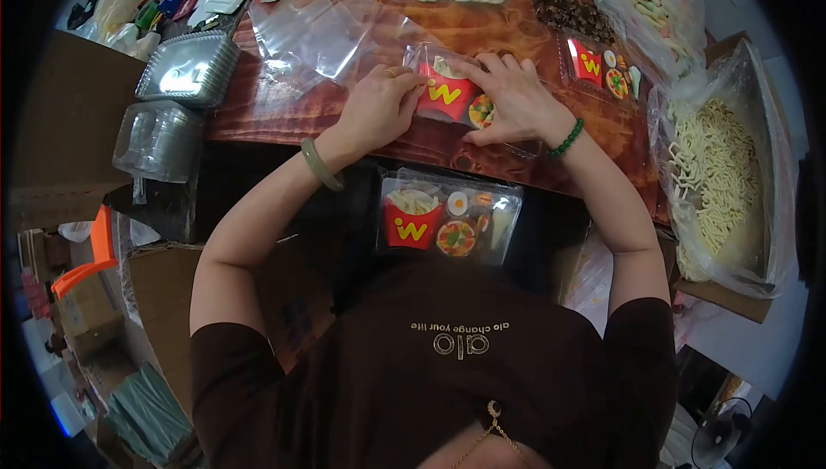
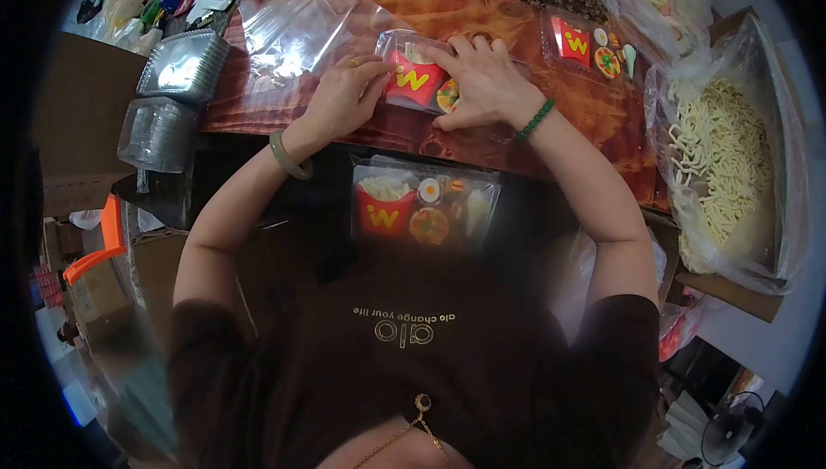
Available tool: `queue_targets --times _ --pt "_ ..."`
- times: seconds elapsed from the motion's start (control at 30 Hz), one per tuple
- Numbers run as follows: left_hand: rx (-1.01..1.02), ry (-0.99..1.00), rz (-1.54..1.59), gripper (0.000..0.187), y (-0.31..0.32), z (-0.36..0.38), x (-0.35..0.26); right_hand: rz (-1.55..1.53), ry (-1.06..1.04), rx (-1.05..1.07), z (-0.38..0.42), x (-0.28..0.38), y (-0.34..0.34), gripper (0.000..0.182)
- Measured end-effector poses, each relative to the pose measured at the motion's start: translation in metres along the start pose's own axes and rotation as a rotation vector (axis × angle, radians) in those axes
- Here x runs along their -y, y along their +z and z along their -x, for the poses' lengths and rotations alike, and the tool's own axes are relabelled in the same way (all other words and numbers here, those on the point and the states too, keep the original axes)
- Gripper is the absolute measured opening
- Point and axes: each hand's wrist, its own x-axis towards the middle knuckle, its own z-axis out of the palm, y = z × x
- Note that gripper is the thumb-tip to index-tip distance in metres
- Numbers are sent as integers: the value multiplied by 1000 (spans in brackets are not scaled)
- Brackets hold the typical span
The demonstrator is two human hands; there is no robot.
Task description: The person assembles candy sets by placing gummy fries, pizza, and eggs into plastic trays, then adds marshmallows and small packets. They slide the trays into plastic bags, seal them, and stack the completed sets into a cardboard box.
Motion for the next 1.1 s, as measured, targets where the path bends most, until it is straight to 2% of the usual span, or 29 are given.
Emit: queue_targets --times 0.03,0.07,0.17,0.23,0.37,0.43,0.57,0.63,0.67,0.73,0.77,0.8,0.83,0.87,0.9,0.93,0.97,1.0,1.03,1.1 --pt "19 -78 11 14 -3 0 -3 35 -26 -30 -1 -2 2 98" --pt "15 -76 6 14 -4 3 -3 37 -29 -35 -1 -3 3 98" --pt "-58 -138 -66 12 -6 15 -3 -14 65 -63 0 7 5 93" --pt "-84 6 -164 12 -9 15 -13 18 145 -79 -3 13 7 93" --pt "-19 60 -101 10 3 5 -24 -1 225 -69 -20 33 15 93" --pt "-91 69 -52 10 12 -4 -20 -68 131 -185 -23 34 19 105" --pt "-188 16 -35 23 24 -1 -6 -90 16 -136 20 -11 -6 104" --pt "-99 41 -159 34 28 3 0 -220 -211 23 42 -35 -14 91" --pt "-105 29 -166 34 29 3 -2 -221 -225 26 47 -41 -9 91" --pt "-19 118 -106 31 29 -4 -19 -382 -189 -13 48 -44 14 78" --pt "-23 106 -122 31 28 -6 -29 -372 -249 -208 44 -41 22 70" --pt "83 171 -18 30 27 -8 -44 -376 -267 -209 41 -33 20 70" --pt "190 237 89 29 20 -9 -57 -571 12 -202 38 -22 13 63" --pt "186 234 75 29 10 -11 -66 -758 298 -190 36 -13 4 56" --pt "191 278 174 27 -6 -17 -78 -760 286 -193 36 -7 -9 56" --pt "197 321 275 24 -24 -24 -90 -745 200 -318 38 1 -24 54" --pt "251 258 321 21 -53 -32 -101 -729 115 -440 40 7 -39 52" --pt "304 195 368 20 -85 -38 -110 -639 -63 -567 42 11 -52 38" --pt "285 97 540 20 -112 -41 -119 -640 -67 -565 48 19 -70 38" --pt "186 -37 916 24 -136 -37 -126 -739 -216 -600 64 39 -103 20"
